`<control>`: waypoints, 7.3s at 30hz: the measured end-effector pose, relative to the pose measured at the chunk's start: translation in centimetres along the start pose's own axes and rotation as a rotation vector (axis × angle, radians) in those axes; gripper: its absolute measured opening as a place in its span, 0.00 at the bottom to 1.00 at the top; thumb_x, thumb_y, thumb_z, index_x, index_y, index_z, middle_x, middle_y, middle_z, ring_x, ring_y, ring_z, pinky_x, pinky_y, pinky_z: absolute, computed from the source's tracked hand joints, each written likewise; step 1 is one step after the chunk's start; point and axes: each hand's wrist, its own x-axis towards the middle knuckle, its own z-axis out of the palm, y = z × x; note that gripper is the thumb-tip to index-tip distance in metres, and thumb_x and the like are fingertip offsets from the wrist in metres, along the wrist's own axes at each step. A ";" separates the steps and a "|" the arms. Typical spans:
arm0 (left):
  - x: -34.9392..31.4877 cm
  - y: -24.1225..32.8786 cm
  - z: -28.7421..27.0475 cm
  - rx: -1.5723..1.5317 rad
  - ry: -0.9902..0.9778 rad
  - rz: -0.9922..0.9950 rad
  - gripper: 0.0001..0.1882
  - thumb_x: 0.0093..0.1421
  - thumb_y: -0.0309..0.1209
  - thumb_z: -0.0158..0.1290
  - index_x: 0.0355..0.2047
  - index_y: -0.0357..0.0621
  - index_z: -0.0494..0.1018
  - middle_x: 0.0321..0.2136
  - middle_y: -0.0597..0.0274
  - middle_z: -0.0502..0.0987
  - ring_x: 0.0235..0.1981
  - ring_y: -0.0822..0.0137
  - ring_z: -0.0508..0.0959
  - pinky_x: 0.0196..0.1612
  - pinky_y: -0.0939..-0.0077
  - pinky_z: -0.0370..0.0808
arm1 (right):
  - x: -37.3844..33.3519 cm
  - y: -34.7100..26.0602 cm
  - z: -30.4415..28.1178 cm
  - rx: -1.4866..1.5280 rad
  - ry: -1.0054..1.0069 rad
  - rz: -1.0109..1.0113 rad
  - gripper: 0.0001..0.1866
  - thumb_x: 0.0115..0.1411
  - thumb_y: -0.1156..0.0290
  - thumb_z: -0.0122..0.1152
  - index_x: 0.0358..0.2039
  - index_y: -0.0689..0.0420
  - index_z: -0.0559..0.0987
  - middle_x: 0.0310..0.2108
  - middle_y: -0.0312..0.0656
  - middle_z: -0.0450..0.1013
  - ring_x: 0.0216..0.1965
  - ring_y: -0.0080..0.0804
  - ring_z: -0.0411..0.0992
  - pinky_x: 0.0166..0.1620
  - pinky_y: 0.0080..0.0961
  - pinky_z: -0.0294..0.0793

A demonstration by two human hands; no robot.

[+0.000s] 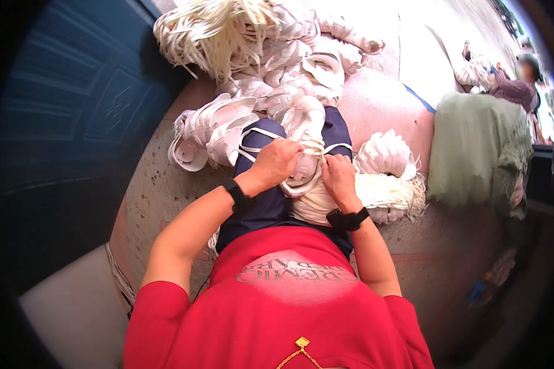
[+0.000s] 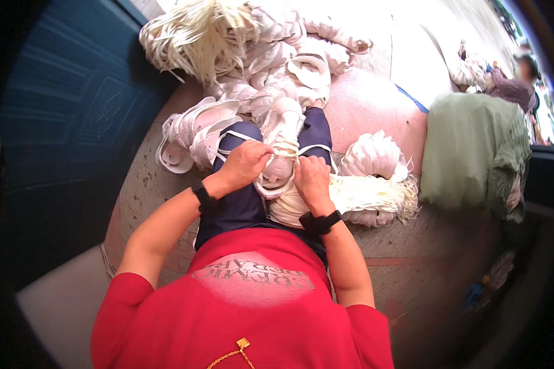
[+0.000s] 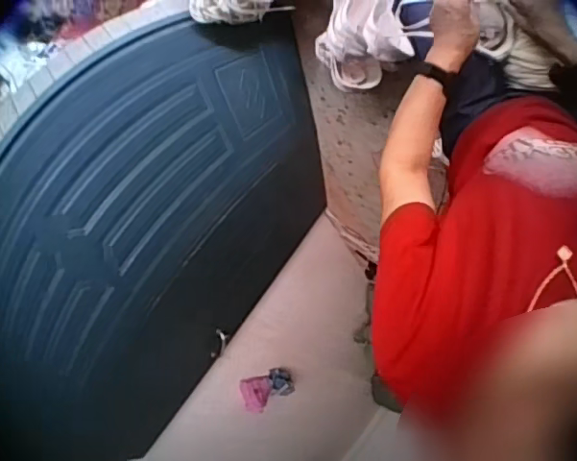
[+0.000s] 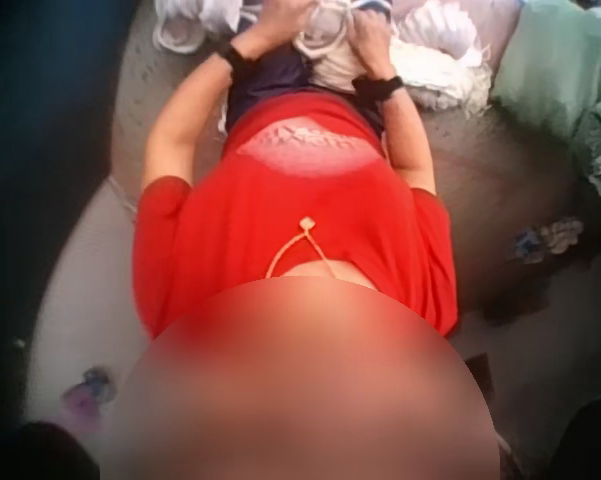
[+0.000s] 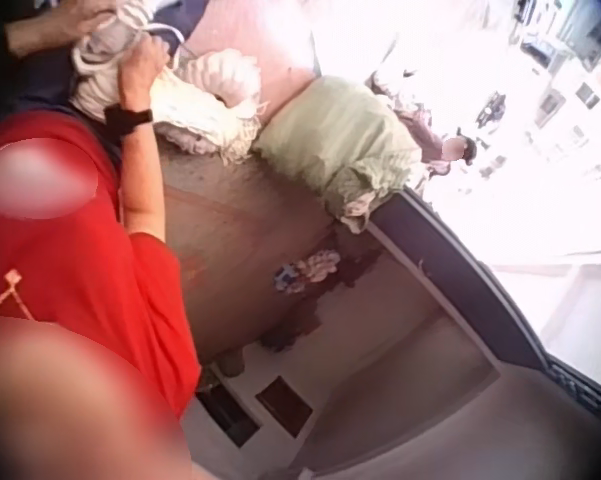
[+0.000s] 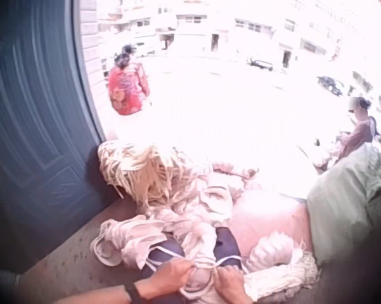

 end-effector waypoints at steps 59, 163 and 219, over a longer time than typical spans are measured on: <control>8.8 -1.7 2.0 0.202 -0.508 -0.093 0.14 0.50 0.23 0.45 0.39 0.38 0.67 0.30 0.49 0.74 0.32 0.55 0.75 0.36 0.69 0.70 | 2.0 0.1 -22.6 1.378 0.554 -0.038 0.10 0.62 0.67 0.41 0.32 0.61 0.65 0.27 0.41 0.67 0.27 0.22 0.65 0.32 0.17 0.65; 0.7 0.3 0.0 -0.330 -0.409 -0.773 0.15 0.57 0.32 0.45 0.41 0.34 0.69 0.24 0.62 0.73 0.08 0.78 0.68 0.08 0.88 0.61 | -0.6 1.1 -1.3 -0.053 -0.058 0.014 0.06 0.39 0.71 0.53 0.18 0.58 0.77 0.25 0.41 0.69 0.32 0.37 0.67 0.34 0.35 0.64; -0.4 2.3 0.9 0.601 -0.207 0.004 0.05 0.47 0.29 0.47 0.25 0.42 0.68 0.25 0.54 0.69 0.20 0.56 0.76 0.18 0.64 0.72 | -0.3 1.7 -1.5 -0.073 -0.038 -0.125 0.05 0.42 0.70 0.52 0.21 0.57 0.72 0.20 0.44 0.67 0.27 0.39 0.66 0.32 0.38 0.60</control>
